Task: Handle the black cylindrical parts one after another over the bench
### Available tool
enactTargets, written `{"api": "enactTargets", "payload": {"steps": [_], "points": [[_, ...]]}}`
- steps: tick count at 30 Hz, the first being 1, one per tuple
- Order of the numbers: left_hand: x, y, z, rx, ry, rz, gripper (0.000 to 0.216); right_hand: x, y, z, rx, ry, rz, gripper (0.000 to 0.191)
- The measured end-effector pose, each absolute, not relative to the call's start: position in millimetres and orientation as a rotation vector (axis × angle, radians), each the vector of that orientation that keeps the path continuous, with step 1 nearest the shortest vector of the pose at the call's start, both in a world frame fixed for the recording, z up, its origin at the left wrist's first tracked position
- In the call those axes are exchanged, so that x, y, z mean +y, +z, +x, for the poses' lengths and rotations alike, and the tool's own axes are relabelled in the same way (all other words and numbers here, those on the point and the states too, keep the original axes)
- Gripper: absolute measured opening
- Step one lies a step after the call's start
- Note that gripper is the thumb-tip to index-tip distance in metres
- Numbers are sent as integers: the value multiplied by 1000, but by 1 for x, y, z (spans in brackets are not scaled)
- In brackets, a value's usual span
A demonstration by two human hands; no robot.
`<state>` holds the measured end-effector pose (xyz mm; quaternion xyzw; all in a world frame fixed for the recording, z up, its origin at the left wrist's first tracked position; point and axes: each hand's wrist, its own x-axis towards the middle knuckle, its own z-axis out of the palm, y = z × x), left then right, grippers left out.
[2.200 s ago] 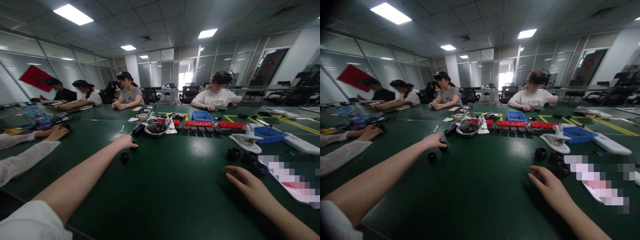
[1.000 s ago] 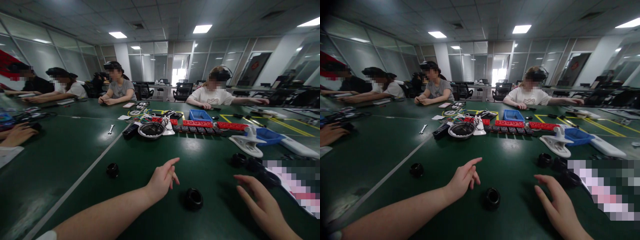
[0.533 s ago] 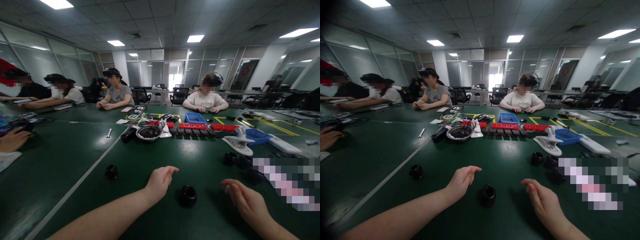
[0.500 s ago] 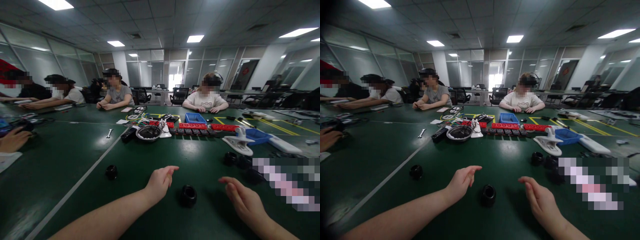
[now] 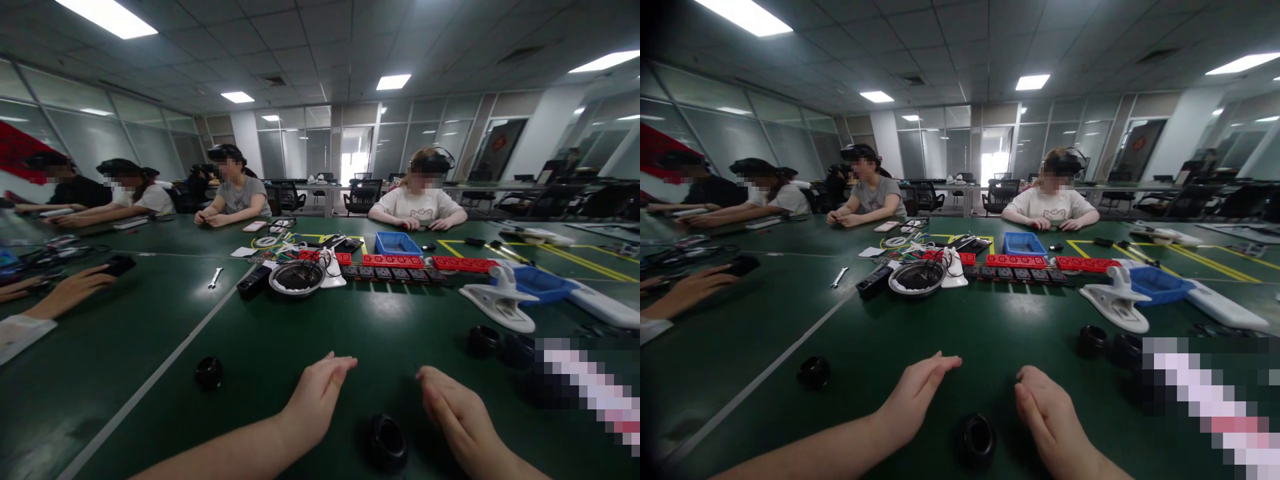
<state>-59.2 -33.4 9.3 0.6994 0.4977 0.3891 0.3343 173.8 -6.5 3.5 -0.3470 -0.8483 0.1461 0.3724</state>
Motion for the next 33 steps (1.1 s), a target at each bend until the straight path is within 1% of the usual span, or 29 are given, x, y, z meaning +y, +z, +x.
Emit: {"api": "enactTargets", "payload": {"steps": [3,7,9,11,12,14,15,17,19,22,24,27,31,33], "points": [[-34,4,-57,1214,1040,1709,44,-7,-4,177,-2143,489,-1001,45],[-34,-4,-55,1149,1029,1627,56,-8,-5,178,-2121,661,-1119,29],[-34,-4,-56,1122,1045,1700,59,-7,-1,177,-2110,651,-1135,26],[-34,-1,-58,1116,1062,1843,55,-5,5,177,-2137,564,-1088,24],[-34,1,-58,1136,1062,1921,50,-4,8,177,-2163,523,-1047,24],[-34,4,-59,1209,1053,2019,39,-2,10,177,-2185,485,-973,39],[-33,5,-59,1243,1044,2021,38,-2,10,177,-2173,493,-949,47],[-33,6,-58,1269,1040,1931,39,-4,8,177,-2121,546,-930,55],[-33,3,-58,1219,1070,1790,42,-7,5,176,-2076,623,-980,55],[-34,-1,-57,1083,1138,1701,56,-11,2,175,-2028,728,-1112,51],[-35,-2,-57,1035,1138,1722,64,-12,3,174,-1997,763,-1156,44],[-35,-2,-58,1028,1085,1780,66,-12,4,173,-1987,715,-1163,32],[-35,-2,-59,995,1050,1864,63,-8,4,174,-2057,581,-1122,36],[-37,-2,-60,972,1039,1914,64,-6,5,175,-2120,581,-1074,35]]}}
